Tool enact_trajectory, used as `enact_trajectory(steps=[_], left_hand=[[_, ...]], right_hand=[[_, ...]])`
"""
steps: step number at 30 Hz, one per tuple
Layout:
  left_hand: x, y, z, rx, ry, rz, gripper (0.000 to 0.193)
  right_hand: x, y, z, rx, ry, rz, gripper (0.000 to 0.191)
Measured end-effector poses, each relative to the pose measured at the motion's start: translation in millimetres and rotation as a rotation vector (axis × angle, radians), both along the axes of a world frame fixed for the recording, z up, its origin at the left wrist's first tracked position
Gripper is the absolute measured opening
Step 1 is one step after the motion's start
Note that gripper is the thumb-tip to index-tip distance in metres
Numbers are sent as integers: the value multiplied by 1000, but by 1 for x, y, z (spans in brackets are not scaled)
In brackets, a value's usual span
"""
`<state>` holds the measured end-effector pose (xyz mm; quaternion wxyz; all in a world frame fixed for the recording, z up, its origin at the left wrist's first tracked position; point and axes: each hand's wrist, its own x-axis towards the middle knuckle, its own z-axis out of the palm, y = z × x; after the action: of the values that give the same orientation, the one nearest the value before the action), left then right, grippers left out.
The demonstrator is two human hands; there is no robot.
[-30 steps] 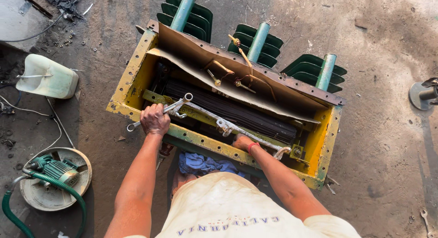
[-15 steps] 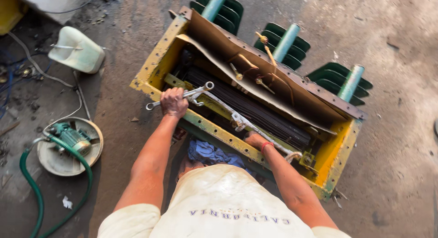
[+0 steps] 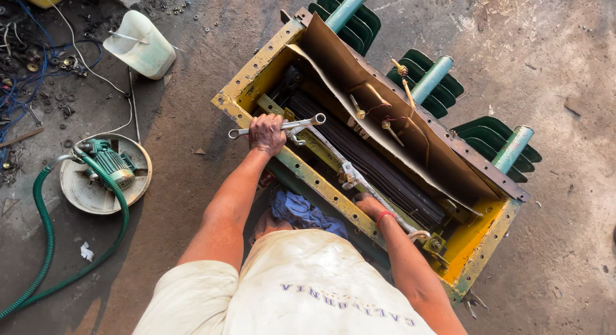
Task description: The person works on a yellow machine frame set on the floor, using a spanner to loosen and tighten bolts along its edge. They use red-handled pliers to grip a fastener, reposition bolts by hand, and continue tightening with the spanner along the frame.
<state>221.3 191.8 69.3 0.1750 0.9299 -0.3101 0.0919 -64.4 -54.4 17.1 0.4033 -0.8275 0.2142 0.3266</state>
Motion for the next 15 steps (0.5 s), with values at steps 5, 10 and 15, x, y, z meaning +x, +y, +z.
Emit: enact_trajectory(steps=[5, 10, 15], left_hand=[[-1, -2, 4, 25, 34, 3, 12], [0, -3, 8, 2, -10, -12, 9], [0, -3, 10, 36, 8, -12, 5]], right_hand=[[3, 0, 8, -17, 69, -59, 39], [2, -1, 26, 11, 169, -104, 40], [2, 5, 26, 32, 155, -157, 38]])
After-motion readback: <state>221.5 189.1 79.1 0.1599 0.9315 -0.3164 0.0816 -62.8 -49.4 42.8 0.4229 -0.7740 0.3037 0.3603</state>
